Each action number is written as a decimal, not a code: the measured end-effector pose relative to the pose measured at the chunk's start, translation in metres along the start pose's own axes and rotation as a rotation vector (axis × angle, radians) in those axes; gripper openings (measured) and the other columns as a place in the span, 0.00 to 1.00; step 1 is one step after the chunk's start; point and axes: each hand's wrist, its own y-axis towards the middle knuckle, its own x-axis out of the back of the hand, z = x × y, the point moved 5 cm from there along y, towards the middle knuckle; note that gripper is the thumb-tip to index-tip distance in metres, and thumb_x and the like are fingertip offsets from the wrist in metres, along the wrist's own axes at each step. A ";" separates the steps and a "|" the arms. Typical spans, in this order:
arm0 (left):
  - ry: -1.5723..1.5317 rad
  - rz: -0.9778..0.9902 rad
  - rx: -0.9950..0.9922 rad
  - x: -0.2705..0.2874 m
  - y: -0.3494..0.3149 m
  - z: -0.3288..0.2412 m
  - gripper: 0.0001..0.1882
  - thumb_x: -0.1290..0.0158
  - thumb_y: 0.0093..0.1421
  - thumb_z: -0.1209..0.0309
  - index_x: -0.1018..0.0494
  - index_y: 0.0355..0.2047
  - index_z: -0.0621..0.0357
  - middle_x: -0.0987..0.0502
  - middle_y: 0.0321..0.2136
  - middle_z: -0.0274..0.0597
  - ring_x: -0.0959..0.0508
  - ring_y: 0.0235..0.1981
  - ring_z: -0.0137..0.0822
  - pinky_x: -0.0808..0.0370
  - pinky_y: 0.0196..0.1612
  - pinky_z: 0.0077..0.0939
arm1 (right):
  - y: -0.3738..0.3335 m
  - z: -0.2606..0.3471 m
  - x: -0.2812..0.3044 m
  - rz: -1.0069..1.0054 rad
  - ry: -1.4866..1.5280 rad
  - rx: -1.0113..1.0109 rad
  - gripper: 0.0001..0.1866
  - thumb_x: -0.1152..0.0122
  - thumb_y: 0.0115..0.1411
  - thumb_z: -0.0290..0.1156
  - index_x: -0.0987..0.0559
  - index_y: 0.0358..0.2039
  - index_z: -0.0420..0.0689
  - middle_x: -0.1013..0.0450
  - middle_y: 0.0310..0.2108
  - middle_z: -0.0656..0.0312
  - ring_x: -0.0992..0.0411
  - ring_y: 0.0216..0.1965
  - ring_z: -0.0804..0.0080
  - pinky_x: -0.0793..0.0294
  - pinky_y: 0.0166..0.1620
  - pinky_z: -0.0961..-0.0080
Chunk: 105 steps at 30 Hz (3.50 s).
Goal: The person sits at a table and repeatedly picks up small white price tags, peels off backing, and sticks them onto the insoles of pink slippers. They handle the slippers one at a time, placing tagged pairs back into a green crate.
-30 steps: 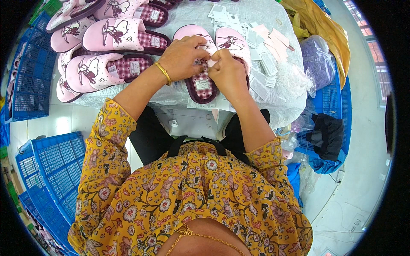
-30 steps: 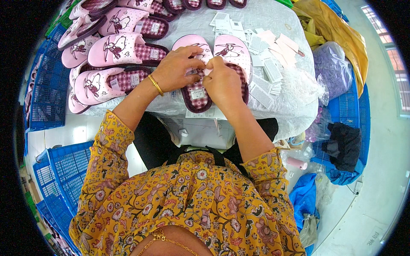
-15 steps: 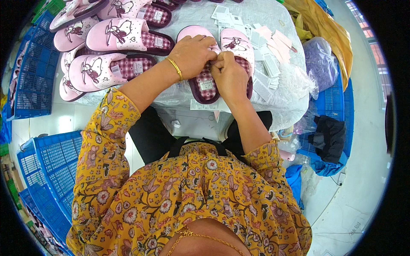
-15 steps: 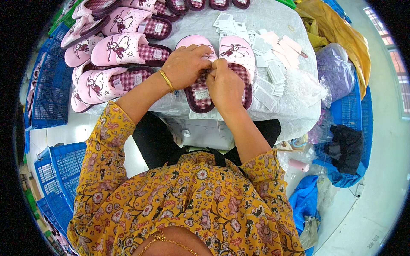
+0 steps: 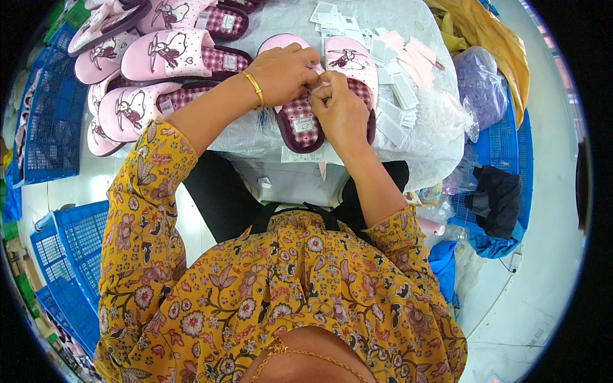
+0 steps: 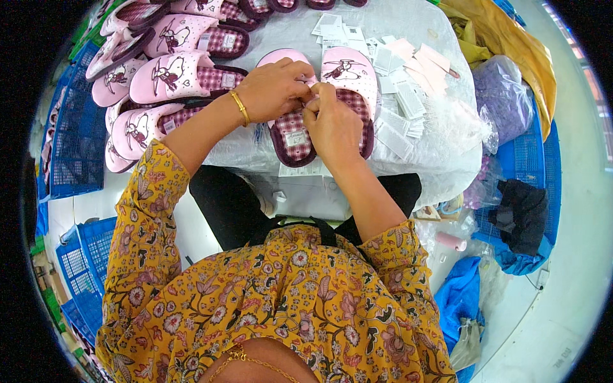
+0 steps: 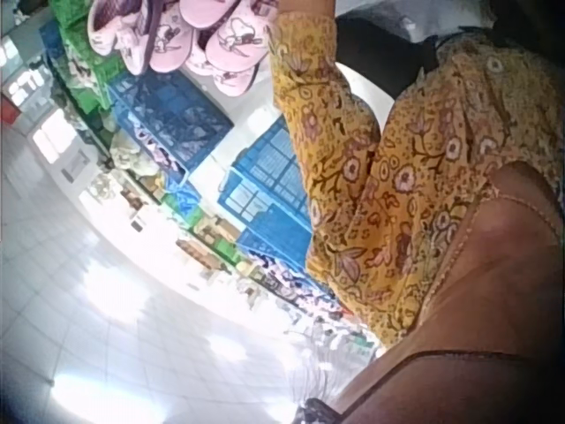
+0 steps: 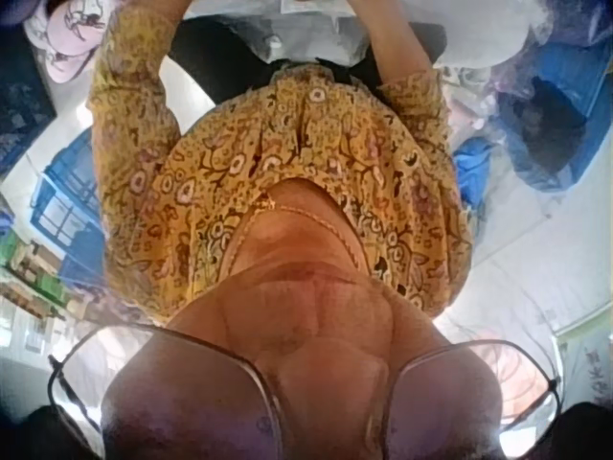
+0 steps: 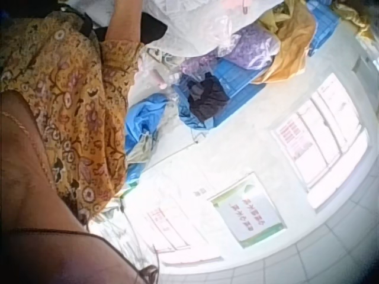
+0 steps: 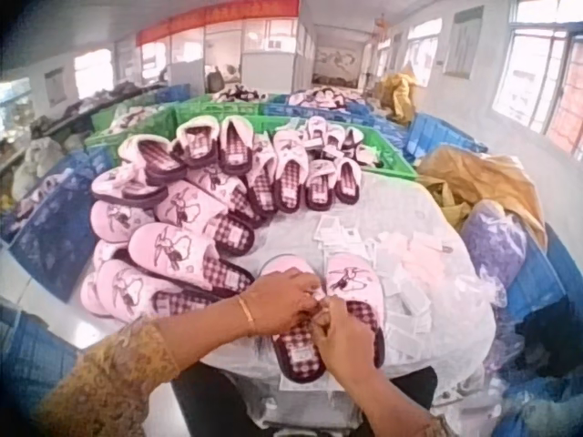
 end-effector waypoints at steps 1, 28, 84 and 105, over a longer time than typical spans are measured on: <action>0.000 0.023 0.001 0.000 0.003 0.002 0.11 0.42 0.51 0.72 0.20 0.36 0.49 0.27 0.48 0.36 0.26 0.49 0.41 0.25 0.49 0.35 | 0.000 0.000 0.000 0.001 0.010 -0.005 0.20 0.35 0.51 0.25 0.29 0.45 0.44 0.22 0.24 0.63 0.23 0.26 0.59 0.27 0.27 0.61; -0.157 -0.228 0.028 0.027 -0.015 -0.007 0.05 0.50 0.60 0.70 0.30 0.32 0.59 0.28 0.35 0.44 0.25 0.36 0.47 0.26 0.42 0.37 | -0.128 -0.005 0.040 -0.117 -0.269 0.144 0.24 0.25 0.44 0.42 0.20 0.42 0.48 0.24 0.42 0.66 0.30 0.46 0.63 0.34 0.48 0.61; -0.629 -0.084 0.315 0.023 0.007 -0.022 0.10 0.48 0.61 0.63 0.28 0.36 0.57 0.21 0.27 0.44 0.20 0.28 0.40 0.26 0.33 0.34 | -0.046 -0.016 0.063 -0.085 -0.137 0.172 0.06 0.32 0.47 0.27 0.21 0.27 0.45 0.25 0.44 0.60 0.28 0.41 0.55 0.34 0.48 0.58; -0.787 -0.075 0.165 0.014 0.013 -0.046 0.05 0.45 0.62 0.73 0.24 0.37 0.60 0.23 0.31 0.35 0.27 0.32 0.24 0.30 0.37 0.20 | -0.021 -0.032 0.075 -0.098 0.154 0.123 0.09 0.36 0.56 0.29 0.27 0.34 0.43 0.26 0.36 0.59 0.27 0.38 0.56 0.30 0.44 0.59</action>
